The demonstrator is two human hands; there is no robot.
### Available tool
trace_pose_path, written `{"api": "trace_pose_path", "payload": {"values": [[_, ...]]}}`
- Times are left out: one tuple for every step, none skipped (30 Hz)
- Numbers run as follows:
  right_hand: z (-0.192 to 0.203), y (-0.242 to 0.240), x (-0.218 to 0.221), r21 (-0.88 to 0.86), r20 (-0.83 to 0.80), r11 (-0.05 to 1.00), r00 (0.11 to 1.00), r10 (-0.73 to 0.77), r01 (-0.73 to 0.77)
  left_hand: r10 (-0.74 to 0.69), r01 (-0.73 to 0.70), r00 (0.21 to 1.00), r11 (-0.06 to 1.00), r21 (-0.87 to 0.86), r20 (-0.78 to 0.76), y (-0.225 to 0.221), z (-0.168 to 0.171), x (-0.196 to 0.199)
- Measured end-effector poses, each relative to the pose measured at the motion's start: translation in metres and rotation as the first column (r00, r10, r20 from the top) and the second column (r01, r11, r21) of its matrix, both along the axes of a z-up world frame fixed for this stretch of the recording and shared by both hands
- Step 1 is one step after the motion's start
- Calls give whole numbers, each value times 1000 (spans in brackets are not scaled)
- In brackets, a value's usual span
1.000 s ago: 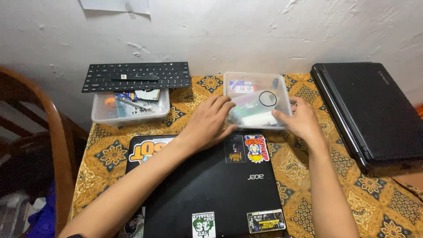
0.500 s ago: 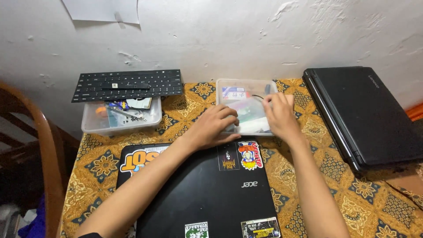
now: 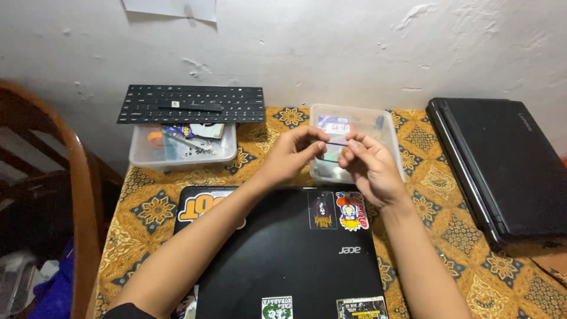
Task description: The person is organizing an electronics repair workspace by moving laptops, power cables, and containers of small parts to clear the main work area.
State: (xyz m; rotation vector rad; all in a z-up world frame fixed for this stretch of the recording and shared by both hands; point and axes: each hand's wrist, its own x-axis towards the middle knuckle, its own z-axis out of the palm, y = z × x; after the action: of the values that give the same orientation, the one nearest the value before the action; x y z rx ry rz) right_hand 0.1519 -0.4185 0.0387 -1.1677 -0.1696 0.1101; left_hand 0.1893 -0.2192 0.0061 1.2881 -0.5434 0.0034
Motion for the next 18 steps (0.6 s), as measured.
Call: {"api": "trace_pose_path", "payload": {"values": [[2,-2,3,8,-21,1000,999,-25,25,-6,4,998,999,-33,-59,6,5,3],[5,-4,5,15,-42,999,998,-50,51,-13,5,993,998,-67,-118,12,10,6],[8,-5,4,17,-40,999,998,-49,50,-12,5,993,998,-65,-115,12,7,12],[11,-5,2,-37,-29,998,998,-53,52,-17,3,990,996,-91,-143,12,3,17],[14,-5,3,-96,-21,994,999,-47,45,-13,-9,985,992,-123,-173,13,-2,22],[15,1,1,-101,-20,994,999,-37,34,-3,-19,985,992,-128,-172,17,2,18],[16,7,-1,-148,2,989,1000,-17,17,6,-14,992,998,-57,-129,21,6,15],[17,12,-4,-194,24,981,1000,4,0,13,-12,996,1000,14,-86,24,10,11],[16,18,-3,-195,22,981,1000,9,-4,17,-16,996,1000,13,-88,35,19,10],[15,23,-2,-252,61,968,998,9,7,67,-67,998,994,86,3,47,29,8],[14,29,-1,-307,99,952,995,15,16,113,-127,989,980,155,96,59,38,5],[18,32,-2,-308,96,951,995,23,8,121,-134,988,979,154,94,77,43,2],[22,35,-2,-386,131,922,990,46,8,173,-209,972,944,254,157,95,50,0],[26,37,-2,-462,163,887,984,72,12,217,-285,950,894,345,224,113,57,-2],[28,34,-3,-461,158,887,984,78,4,222,-289,950,892,347,219,138,60,-6],[29,30,-3,-496,183,868,981,67,33,237,-366,917,820,439,322,163,63,-11],[29,27,-4,-528,207,847,977,57,62,235,-444,876,732,516,421,188,66,-15],[25,18,-4,-527,201,848,978,62,55,238,-445,877,729,520,416,207,64,-23]]}}
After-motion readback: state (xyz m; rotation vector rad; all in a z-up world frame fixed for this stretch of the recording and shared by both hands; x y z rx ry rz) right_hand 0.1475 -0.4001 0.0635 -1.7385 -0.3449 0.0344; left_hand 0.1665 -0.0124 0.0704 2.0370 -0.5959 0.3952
